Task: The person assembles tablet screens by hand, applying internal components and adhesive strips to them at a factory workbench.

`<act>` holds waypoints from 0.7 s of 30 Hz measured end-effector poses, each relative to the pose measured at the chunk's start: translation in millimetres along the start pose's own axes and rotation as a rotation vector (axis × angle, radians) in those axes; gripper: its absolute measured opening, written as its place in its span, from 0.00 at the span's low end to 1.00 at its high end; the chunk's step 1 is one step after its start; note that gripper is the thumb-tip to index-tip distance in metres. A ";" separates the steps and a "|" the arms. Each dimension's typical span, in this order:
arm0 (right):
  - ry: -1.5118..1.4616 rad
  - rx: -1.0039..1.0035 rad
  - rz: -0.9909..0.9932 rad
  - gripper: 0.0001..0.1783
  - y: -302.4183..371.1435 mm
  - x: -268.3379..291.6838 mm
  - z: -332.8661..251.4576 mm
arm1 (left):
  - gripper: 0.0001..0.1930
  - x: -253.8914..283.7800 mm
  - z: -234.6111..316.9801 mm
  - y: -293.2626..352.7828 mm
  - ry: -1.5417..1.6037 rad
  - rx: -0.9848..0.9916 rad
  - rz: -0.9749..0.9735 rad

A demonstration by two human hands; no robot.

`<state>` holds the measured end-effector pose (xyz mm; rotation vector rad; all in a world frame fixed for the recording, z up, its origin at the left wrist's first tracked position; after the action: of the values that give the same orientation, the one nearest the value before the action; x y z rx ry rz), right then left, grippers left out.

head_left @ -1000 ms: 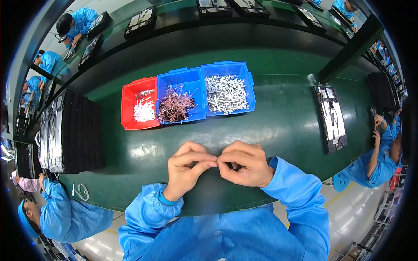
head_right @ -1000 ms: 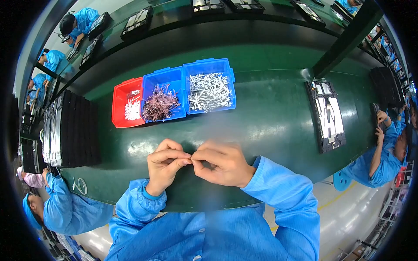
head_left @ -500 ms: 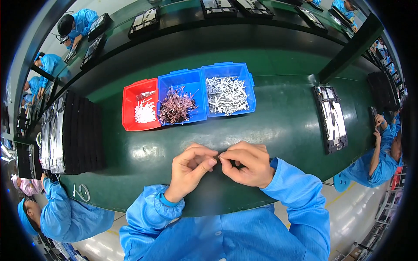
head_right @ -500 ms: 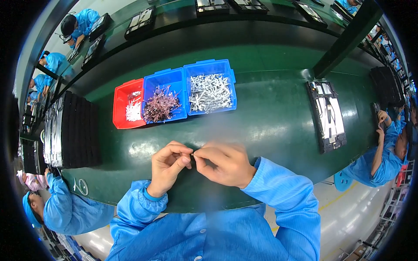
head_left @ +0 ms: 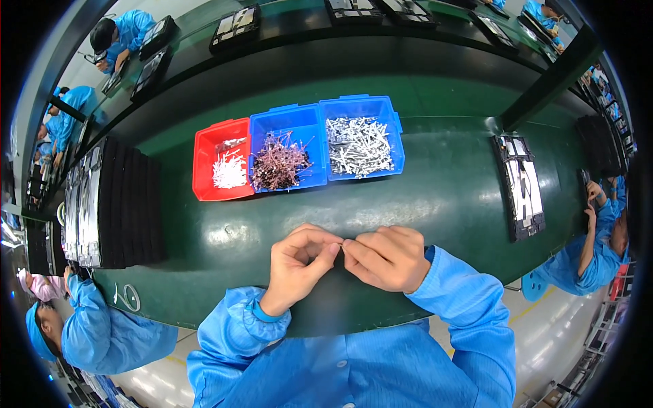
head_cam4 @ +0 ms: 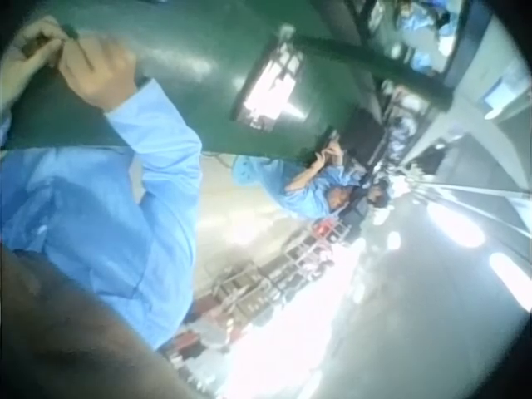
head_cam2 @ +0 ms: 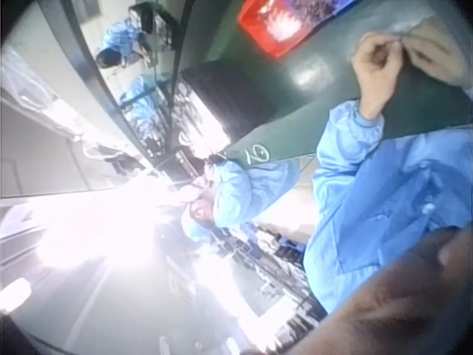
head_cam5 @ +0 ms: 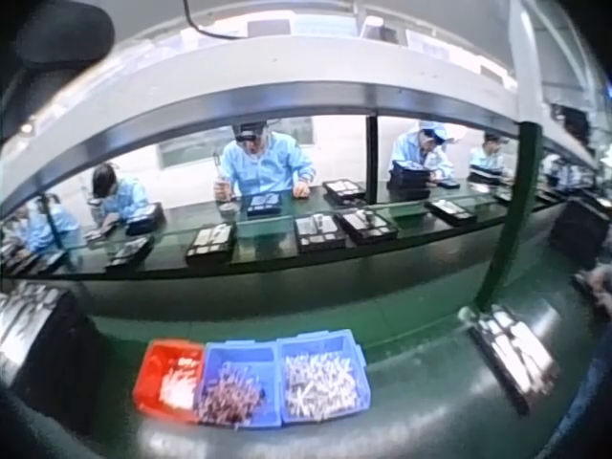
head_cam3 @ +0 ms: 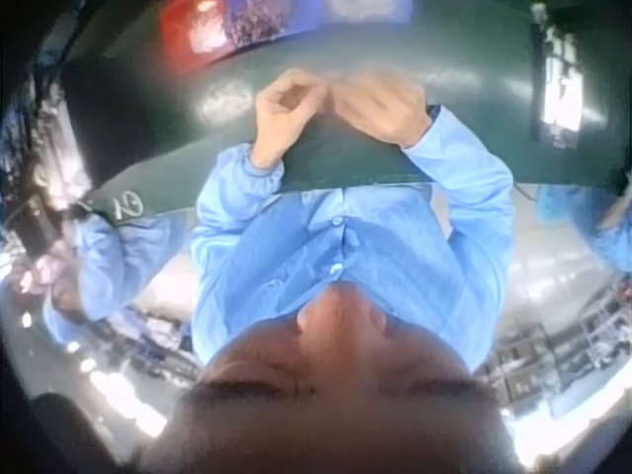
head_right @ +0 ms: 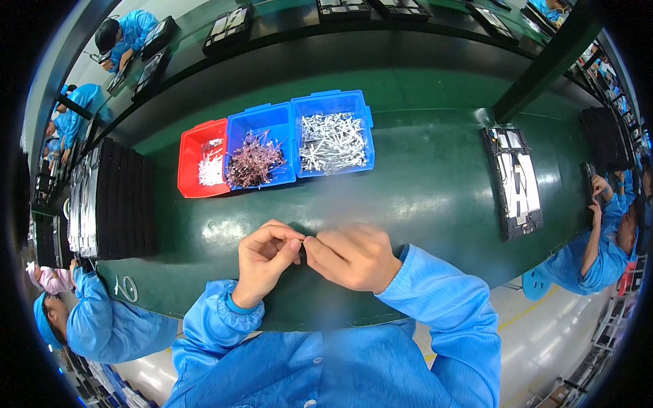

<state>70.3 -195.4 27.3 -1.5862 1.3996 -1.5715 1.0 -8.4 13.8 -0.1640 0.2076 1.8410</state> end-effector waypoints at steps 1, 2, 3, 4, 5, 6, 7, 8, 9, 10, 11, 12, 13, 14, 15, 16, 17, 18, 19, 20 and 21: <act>-0.001 0.001 -0.001 0.14 0.4 -0.5 0.1 | 0.05 -0.3 -0.4 0.4 -0.005 0.006 0.020; 0.012 0.020 -0.005 0.14 1.0 -1.4 0.2 | 0.05 -0.2 -0.8 0.6 -0.005 0.006 0.022; 0.025 0.039 -0.009 0.15 1.3 -2.1 0.1 | 0.05 0.1 -1.6 0.7 -0.023 0.007 0.034; 0.023 0.040 -0.010 0.15 1.3 -2.3 -0.1 | 0.05 0.5 -2.2 1.1 -0.040 0.007 0.046; 0.026 0.043 -0.016 0.15 1.3 -2.5 -0.4 | 0.05 0.8 -2.5 1.5 -0.039 0.008 0.048; 0.028 0.046 -0.022 0.15 1.2 -2.9 -0.7 | 0.05 1.1 -2.9 1.6 -0.021 0.023 0.052; 0.026 0.048 -0.023 0.15 1.1 -3.4 -0.9 | 0.05 1.1 -3.3 1.8 -0.003 0.037 0.056; 0.025 0.042 -0.019 0.15 1.2 -3.9 -1.1 | 0.05 1.0 -3.6 2.0 -0.002 0.037 0.059; 0.024 0.036 -0.015 0.14 1.3 -4.4 -1.3 | 0.05 0.6 -4.0 2.1 0.007 0.046 0.064; 0.023 0.037 -0.016 0.14 1.7 -5.0 -1.4 | 0.04 0.1 -4.4 2.1 0.016 0.056 0.067; 0.024 0.032 -0.010 0.14 2.3 -5.6 -1.4 | 0.04 -0.4 -5.1 2.1 0.016 0.056 0.069; 0.025 0.027 -0.004 0.14 2.6 -6.0 -1.4 | 0.04 -0.7 -6.0 2.1 0.011 0.054 0.071; 0.023 0.028 -0.003 0.14 2.6 -6.2 -1.6 | 0.04 -0.9 -6.5 2.3 0.005 0.052 0.074; 0.028 0.030 0.002 0.14 2.5 -6.3 -1.8 | 0.04 -0.7 -6.2 2.6 0.003 0.051 0.077; 0.032 0.031 0.008 0.13 2.5 -6.5 -1.8 | 0.04 -0.5 -5.8 3.0 0.002 0.058 0.077; 0.035 0.034 0.004 0.13 2.0 -6.6 -2.4 | 0.04 0.4 -6.2 3.0 0.008 0.067 0.072; 0.043 0.042 -0.004 0.13 1.6 -6.6 -2.8 | 0.04 1.2 -6.5 2.8 0.013 0.067 0.071; 0.050 0.050 -0.012 0.13 1.2 -6.6 -3.2 | 0.04 2.2 -7.1 2.4 -0.003 0.081 0.071; 0.048 0.051 -0.011 0.13 1.3 -5.8 -3.1 | 0.04 2.3 -7.1 2.4 -0.026 0.093 0.074; 0.063 0.059 -0.024 0.13 1.3 -5.0 -3.1 | 0.04 2.8 -7.4 2.6 -0.028 0.092 0.075; 0.080 0.067 -0.039 0.13 1.3 -4.6 -3.2 | 0.05 3.4 -8.2 2.8 -0.029 0.106 0.070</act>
<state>67.8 -190.7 24.9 -1.5356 1.3506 -1.7030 -2.6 -7.8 5.3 -0.0561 0.2933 1.8957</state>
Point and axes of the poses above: each hand's wrist, its own y-axis away from the middle knuckle, its own x-axis out of the back of the hand, z = x × y, the point moved 1 cm from there along -y, towards the middle knuckle, and after that the axes turned 13 degrees about z, right-handed, at the moved point
